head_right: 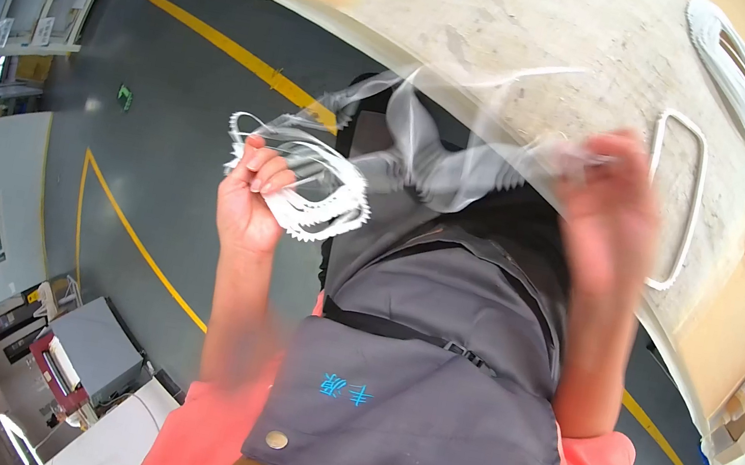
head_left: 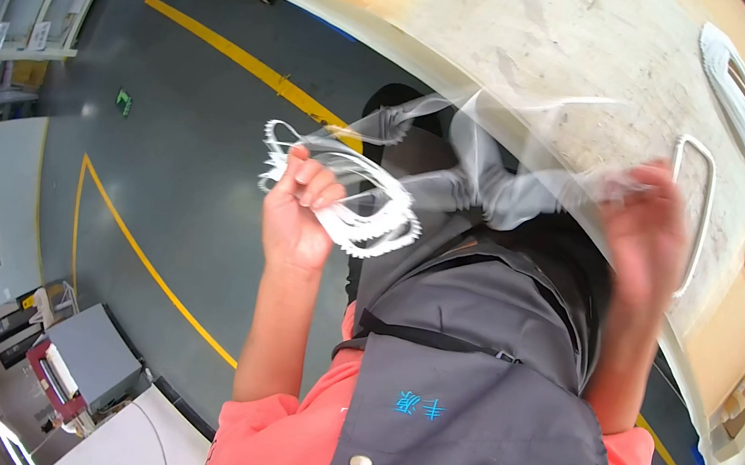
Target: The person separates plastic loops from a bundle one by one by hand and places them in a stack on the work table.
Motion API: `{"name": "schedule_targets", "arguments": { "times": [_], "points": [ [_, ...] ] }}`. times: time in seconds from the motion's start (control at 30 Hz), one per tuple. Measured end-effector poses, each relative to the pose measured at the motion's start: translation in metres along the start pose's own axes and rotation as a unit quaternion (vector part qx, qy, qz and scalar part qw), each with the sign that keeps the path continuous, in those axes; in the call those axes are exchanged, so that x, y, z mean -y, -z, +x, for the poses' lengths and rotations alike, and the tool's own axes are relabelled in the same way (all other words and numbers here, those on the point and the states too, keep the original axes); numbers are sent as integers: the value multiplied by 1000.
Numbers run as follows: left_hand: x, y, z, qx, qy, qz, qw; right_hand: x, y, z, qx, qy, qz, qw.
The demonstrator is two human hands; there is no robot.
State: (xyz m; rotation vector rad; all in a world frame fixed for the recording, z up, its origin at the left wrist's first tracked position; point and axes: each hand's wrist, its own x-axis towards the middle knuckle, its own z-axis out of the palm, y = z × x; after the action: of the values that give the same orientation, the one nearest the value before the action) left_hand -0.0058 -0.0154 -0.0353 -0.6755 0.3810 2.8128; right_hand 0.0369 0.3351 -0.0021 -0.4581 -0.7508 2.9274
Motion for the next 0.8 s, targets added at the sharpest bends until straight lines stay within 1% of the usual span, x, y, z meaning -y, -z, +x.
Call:
{"name": "schedule_targets", "arguments": {
  "times": [0.03, 0.1, 0.17, 0.2, 0.3, 0.33, 0.4, 0.43, 0.47, 0.5, 0.53, 0.57, 0.6, 0.63, 0.7, 0.73, 0.8],
  "points": [
    [-14, 4, -2, -3, -43, 85, 995, 24, 7, 1, -7, 56, -24, 998],
    [-30, 5, -10, -27, -107, 223, 969, 60, 9, -3, -4, 115, 40, 993],
    [-27, -8, -16, -76, -168, 318, 930, 64, -14, -16, -34, 202, -64, 977],
    [-24, -14, -18, -100, -196, 362, 906, 62, -19, -19, -15, 232, -132, 963],
    [-14, -19, -16, -84, -248, 444, 857, 25, -51, -22, -46, 289, -315, 903],
    [-11, -20, -17, -77, -244, 471, 844, 12, -50, -22, -42, 277, -361, 889],
    [1, -23, -17, -48, -227, 482, 845, -16, -59, -26, 1, 232, -452, 861],
    [10, -25, -17, -33, -218, 486, 846, -31, -72, -30, -13, 149, -422, 894],
    [23, -29, -18, -35, -179, 456, 871, -43, -70, -28, 26, 128, -486, 864],
    [37, -36, -20, -34, -129, 428, 894, -52, -64, -25, 48, 65, -516, 853],
    [49, -41, -21, -38, -83, 413, 906, -66, -61, -24, 59, 21, -482, 874],
    [60, -43, -23, -43, -38, 396, 916, -77, -56, -22, 68, -25, -466, 882],
    [70, -40, -23, -13, -23, 374, 927, -87, -52, -22, 84, -60, -440, 892],
    [78, -37, -24, 16, -8, 352, 936, -91, -47, -22, 89, -128, -422, 893],
    [86, -39, -26, 27, 28, 354, 934, -99, -39, -23, 110, -125, -452, 876],
    [87, -37, -26, 34, 40, 353, 934, -97, -43, -24, 106, -150, -452, 873],
    [89, -37, -28, 35, 56, 340, 938, -102, -39, -23, 105, -139, -436, 883]
  ]
}}
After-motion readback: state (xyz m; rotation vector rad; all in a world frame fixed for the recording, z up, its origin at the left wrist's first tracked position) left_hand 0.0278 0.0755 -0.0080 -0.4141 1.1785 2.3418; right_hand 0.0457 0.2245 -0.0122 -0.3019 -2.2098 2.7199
